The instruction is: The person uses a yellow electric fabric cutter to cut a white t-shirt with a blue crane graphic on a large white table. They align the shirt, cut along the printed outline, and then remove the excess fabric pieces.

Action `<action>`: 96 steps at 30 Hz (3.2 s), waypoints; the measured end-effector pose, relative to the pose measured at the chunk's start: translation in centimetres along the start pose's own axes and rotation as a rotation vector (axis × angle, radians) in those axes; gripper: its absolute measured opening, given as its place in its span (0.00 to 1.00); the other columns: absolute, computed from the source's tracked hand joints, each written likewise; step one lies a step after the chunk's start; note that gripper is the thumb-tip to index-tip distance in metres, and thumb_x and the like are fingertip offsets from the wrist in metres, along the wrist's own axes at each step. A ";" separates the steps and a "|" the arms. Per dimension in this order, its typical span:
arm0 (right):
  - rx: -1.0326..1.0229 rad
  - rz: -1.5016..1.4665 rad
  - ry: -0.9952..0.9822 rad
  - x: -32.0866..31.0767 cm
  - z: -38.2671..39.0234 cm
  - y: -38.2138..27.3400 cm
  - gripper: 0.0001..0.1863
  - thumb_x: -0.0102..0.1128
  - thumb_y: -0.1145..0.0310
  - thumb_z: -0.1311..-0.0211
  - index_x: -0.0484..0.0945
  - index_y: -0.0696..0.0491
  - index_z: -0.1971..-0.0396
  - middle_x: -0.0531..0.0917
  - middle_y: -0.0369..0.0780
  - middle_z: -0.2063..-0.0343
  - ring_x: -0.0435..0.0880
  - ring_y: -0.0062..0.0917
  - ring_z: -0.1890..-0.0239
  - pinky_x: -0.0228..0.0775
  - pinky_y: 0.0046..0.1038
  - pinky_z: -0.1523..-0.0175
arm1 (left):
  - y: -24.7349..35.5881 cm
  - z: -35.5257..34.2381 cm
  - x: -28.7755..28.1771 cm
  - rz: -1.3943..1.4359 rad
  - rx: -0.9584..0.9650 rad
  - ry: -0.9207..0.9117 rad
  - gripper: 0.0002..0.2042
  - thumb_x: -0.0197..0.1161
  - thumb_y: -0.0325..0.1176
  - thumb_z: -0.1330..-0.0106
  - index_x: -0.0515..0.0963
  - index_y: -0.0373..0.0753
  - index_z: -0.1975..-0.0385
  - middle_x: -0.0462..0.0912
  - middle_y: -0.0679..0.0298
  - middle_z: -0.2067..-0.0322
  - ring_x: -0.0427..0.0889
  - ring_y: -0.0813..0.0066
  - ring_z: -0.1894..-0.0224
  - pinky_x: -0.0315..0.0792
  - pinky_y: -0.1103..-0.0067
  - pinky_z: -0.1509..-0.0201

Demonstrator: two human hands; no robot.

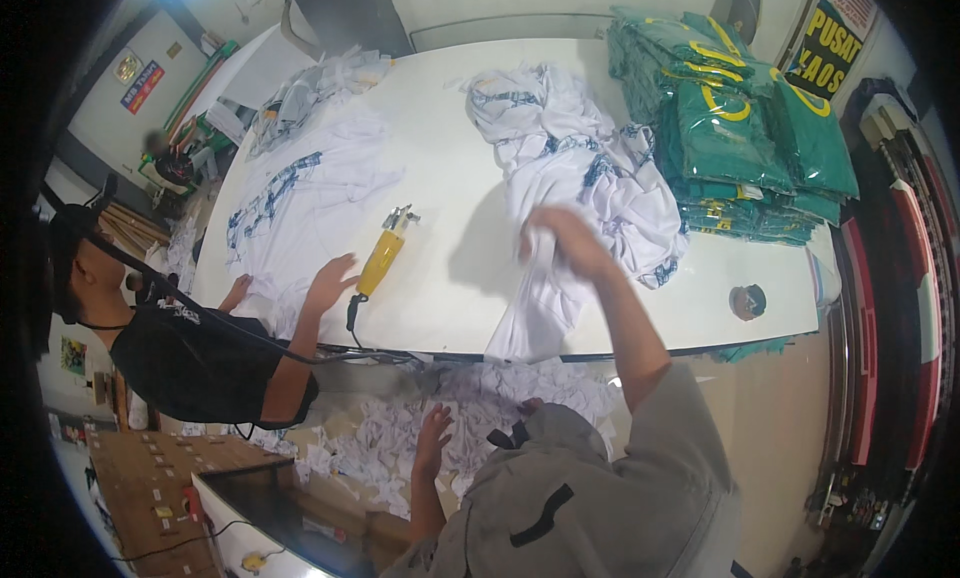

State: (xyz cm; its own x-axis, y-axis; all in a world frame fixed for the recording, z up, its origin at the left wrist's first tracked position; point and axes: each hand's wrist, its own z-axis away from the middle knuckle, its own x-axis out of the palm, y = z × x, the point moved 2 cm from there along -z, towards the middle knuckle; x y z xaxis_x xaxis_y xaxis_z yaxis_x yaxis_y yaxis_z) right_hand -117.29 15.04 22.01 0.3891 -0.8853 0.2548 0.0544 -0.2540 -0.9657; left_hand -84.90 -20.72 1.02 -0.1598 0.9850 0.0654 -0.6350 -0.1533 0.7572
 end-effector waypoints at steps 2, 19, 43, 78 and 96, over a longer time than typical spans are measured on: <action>0.291 -0.042 -0.068 1.2 2.3 6.0 0.19 0.50 0.59 0.23 0.83 0.54 0.70 0.83 0.37 0.75 0.80 0.20 0.71 0.70 0.25 0.66 | 1.5 -1.2 1.7 0.085 0.053 -0.047 0.38 0.56 0.59 0.22 0.60 0.40 0.21 0.67 0.55 0.25 0.63 0.56 0.22 0.56 0.53 0.23; 0.419 -0.026 -0.524 12.4 12.6 11.4 0.10 0.64 0.69 0.29 0.84 0.54 0.51 0.86 0.35 0.59 0.85 0.23 0.55 0.79 0.28 0.53 | 6.5 -1.6 7.5 0.205 -0.053 -0.289 0.23 0.67 0.33 0.30 0.77 0.29 0.38 0.87 0.55 0.49 0.88 0.67 0.51 0.81 0.71 0.45; 0.398 1.042 0.204 4.0 2.7 20.6 0.34 0.59 0.40 0.32 0.86 0.63 0.56 0.87 0.59 0.51 0.85 0.53 0.44 0.74 0.44 0.38 | -2.7 28.0 -3.6 -0.058 0.072 0.115 0.25 0.75 0.31 0.35 0.80 0.27 0.41 0.88 0.60 0.51 0.84 0.75 0.52 0.77 0.76 0.44; 0.940 -0.485 -1.961 95.2 51.6 19.2 0.20 0.55 0.65 0.25 0.76 0.62 0.41 0.84 0.48 0.41 0.83 0.34 0.38 0.70 0.42 0.28 | -34.6 87.7 26.1 0.442 -0.304 2.974 0.30 0.58 0.52 0.21 0.74 0.32 0.32 0.80 0.55 0.41 0.79 0.64 0.42 0.74 0.68 0.37; 0.094 0.622 -2.030 93.0 46.3 48.2 0.21 0.70 0.62 0.36 0.78 0.55 0.47 0.83 0.44 0.54 0.84 0.34 0.49 0.75 0.39 0.45 | -43.4 52.8 14.3 0.928 -1.514 2.644 0.22 0.59 0.49 0.23 0.85 0.34 0.49 0.88 0.45 0.60 0.85 0.45 0.55 0.75 0.60 0.49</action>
State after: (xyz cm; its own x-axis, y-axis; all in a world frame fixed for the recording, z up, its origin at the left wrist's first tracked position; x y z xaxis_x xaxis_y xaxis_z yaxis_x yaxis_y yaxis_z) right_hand -35.91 -61.50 -3.15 0.5709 0.7411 -0.3534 -0.4328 -0.0941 -0.8965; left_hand -19.77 4.24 3.44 0.4144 -0.4356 -0.7991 0.2644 -0.7825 0.5637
